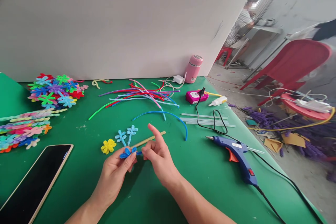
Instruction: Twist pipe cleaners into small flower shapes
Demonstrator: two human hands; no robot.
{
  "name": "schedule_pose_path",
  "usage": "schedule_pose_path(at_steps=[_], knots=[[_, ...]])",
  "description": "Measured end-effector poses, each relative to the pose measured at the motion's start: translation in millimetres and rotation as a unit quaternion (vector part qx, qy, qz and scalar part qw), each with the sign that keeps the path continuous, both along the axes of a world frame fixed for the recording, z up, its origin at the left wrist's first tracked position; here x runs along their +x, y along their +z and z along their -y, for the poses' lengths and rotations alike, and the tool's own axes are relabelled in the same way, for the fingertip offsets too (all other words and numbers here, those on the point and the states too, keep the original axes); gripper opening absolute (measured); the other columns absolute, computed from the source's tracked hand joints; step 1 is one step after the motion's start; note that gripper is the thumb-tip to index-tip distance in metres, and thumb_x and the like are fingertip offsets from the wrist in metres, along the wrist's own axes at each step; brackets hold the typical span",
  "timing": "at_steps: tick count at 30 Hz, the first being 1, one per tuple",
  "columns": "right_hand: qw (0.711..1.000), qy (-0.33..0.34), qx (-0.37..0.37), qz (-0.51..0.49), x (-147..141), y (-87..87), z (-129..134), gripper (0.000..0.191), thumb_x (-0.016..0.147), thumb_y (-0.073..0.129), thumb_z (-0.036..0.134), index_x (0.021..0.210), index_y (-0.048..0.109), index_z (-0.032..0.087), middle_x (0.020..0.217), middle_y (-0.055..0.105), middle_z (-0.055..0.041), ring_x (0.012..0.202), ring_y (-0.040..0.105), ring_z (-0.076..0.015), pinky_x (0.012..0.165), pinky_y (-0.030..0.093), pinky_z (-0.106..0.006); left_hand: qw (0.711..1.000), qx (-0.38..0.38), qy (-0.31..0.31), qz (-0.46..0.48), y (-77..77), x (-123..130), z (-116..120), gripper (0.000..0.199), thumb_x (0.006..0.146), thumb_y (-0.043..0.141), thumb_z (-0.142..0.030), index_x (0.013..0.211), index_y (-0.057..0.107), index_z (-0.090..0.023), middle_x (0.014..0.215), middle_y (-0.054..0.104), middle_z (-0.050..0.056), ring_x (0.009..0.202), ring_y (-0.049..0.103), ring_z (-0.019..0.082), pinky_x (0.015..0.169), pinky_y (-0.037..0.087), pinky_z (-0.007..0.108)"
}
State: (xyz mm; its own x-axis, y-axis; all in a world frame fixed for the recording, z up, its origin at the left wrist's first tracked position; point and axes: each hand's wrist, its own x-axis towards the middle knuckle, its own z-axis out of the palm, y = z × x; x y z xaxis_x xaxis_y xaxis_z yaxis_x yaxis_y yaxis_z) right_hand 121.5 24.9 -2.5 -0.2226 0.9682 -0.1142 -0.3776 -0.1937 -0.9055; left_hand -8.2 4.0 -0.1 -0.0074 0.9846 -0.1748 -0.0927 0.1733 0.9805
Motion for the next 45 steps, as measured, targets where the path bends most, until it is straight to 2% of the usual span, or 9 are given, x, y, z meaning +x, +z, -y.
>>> schedule_pose_path(at_steps=[4,8,11,16,22,30,34,38,45], knots=[[0.979,0.023,0.148,0.139,2,-5.5,1,0.058,0.08,0.05,0.028,0.132,0.024,0.023,0.066,0.045,0.0029,0.06,0.044,-0.0108,0.056,0.039,-0.025,0.985,-0.071,0.026,0.154,-3.2,-3,-4,0.009,0.07,0.063,-0.026,0.069,0.059,-0.018,0.058,0.051,-0.004,0.056,0.043,0.009,0.051,0.036,0.018],[0.904,-0.015,0.321,0.283,4,-9.5,1,0.067,0.074,0.058,0.022,0.132,0.024,0.025,0.095,0.052,-0.0046,0.079,0.05,-0.0153,0.072,0.043,-0.031,0.968,-0.091,0.047,0.231,0.0,-5,-7,0.01,0.068,0.065,-0.022,0.064,0.058,-0.016,0.055,0.05,-0.004,0.055,0.044,0.007,0.054,0.038,0.018],[0.847,-0.056,0.4,0.345,7,-10.2,-2,0.067,0.074,0.055,0.012,0.132,0.024,0.026,0.097,0.054,-0.0054,0.084,0.051,-0.0169,0.075,0.045,-0.033,0.959,-0.105,0.063,0.257,1.5,-6,-8,0.012,0.067,0.066,-0.02,0.06,0.056,-0.016,0.051,0.05,-0.004,0.052,0.044,0.007,0.052,0.038,0.018],[0.783,-0.08,0.483,0.384,10,-6.1,-6,0.065,0.075,0.052,0.007,0.131,0.025,0.026,0.084,0.06,-0.0037,0.074,0.053,-0.0174,0.069,0.047,-0.035,0.95,-0.127,0.065,0.277,1.4,-5,-9,0.011,0.066,0.066,-0.019,0.062,0.057,-0.015,0.05,0.051,-0.005,0.05,0.044,0.006,0.054,0.04,0.018],[0.75,-0.079,0.515,0.408,11,-4.1,-5,0.066,0.076,0.054,0.008,0.132,0.023,0.027,0.082,0.063,-0.0038,0.072,0.054,-0.0176,0.065,0.046,-0.033,0.95,-0.137,0.064,0.272,1.6,-5,-8,0.011,0.063,0.068,-0.02,0.062,0.059,-0.015,0.053,0.052,-0.004,0.051,0.046,0.006,0.052,0.042,0.018],[0.74,-0.089,0.526,0.41,11,-5.1,-6,0.064,0.077,0.055,0.011,0.131,0.025,0.027,0.077,0.063,-0.0024,0.068,0.054,-0.0166,0.062,0.045,-0.031,0.953,-0.134,0.062,0.263,1.6,-5,-8,0.011,0.062,0.07,-0.02,0.063,0.06,-0.016,0.055,0.053,-0.004,0.052,0.047,0.006,0.054,0.043,0.018],[0.757,-0.086,0.503,0.408,10,-4.9,-5,0.062,0.077,0.054,0.01,0.13,0.026,0.026,0.073,0.061,-0.0011,0.064,0.051,-0.016,0.06,0.044,-0.03,0.96,-0.12,0.051,0.248,1.0,-5,-8,0.01,0.063,0.069,-0.021,0.065,0.06,-0.016,0.057,0.053,-0.004,0.055,0.048,0.006,0.056,0.043,0.017],[0.813,-0.075,0.44,0.373,9,-6.1,-3,0.056,0.079,0.049,0.012,0.129,0.027,0.025,0.068,0.054,0.0007,0.06,0.047,-0.0135,0.058,0.044,-0.027,0.967,-0.095,0.043,0.23,-0.8,-5,-7,0.008,0.066,0.068,-0.022,0.067,0.061,-0.017,0.06,0.053,-0.004,0.057,0.048,0.006,0.057,0.041,0.017],[0.935,-0.001,0.263,0.237,7,-3.9,0,0.044,0.083,0.042,0.018,0.126,0.032,0.022,0.065,0.046,0.0027,0.059,0.045,-0.0104,0.057,0.041,-0.024,0.988,-0.056,0.024,0.143,-5.0,-4,-4,0.01,0.069,0.065,-0.027,0.071,0.064,-0.018,0.063,0.054,-0.002,0.059,0.046,0.009,0.054,0.037,0.019]])
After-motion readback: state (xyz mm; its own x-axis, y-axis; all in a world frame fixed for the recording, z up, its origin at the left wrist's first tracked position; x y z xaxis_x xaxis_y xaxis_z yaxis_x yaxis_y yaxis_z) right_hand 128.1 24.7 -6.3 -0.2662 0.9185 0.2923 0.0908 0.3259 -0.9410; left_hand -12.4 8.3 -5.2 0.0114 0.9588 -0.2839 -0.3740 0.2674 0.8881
